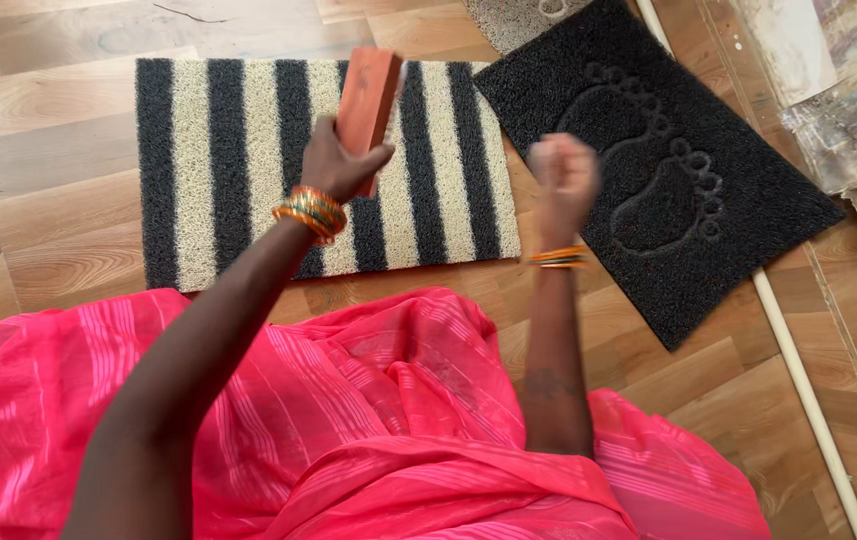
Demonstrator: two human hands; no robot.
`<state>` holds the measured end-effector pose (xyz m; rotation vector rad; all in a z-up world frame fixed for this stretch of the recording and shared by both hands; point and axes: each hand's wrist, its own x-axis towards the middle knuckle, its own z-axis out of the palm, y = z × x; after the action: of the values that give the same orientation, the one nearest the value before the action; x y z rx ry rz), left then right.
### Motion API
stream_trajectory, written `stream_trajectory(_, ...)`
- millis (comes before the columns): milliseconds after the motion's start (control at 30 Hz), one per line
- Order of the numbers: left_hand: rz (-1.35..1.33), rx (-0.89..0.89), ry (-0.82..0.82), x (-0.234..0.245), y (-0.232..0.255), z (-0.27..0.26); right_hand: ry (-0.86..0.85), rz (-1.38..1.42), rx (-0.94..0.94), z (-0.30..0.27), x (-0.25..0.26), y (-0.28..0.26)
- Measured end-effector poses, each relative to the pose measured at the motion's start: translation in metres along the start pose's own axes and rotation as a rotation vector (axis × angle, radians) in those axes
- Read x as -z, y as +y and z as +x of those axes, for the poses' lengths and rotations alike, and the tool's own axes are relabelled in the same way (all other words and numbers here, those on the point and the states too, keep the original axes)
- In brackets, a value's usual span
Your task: The person scrubs a black doormat with a foot design using a small orange sponge, then flips it over to clean the underside. They repeat the scrubbing process on a striped black-and-white doormat and finally on a solid dark gray textured mat, cleaning each surface thoroughly.
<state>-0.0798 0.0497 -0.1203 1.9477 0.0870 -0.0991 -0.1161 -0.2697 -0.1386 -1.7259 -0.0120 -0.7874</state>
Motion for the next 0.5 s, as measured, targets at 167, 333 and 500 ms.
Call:
stream_trajectory(167,-0.035,0.033,0.059,-0.026,-0.062,-0.018,-0.584,-0.28,-0.338,-0.097,-0.104,-0.01)
stream_trajectory(333,0.239,0.149,-0.089,-0.033,-0.128,-0.018,-0.806,-0.634,-0.277,-0.125,-0.104,0.025)
stream_trajectory(500,0.781,-0.099,0.24,0.058,-0.186,-0.025,-0.831,-0.685,-0.225,-0.129,-0.095,0.057)
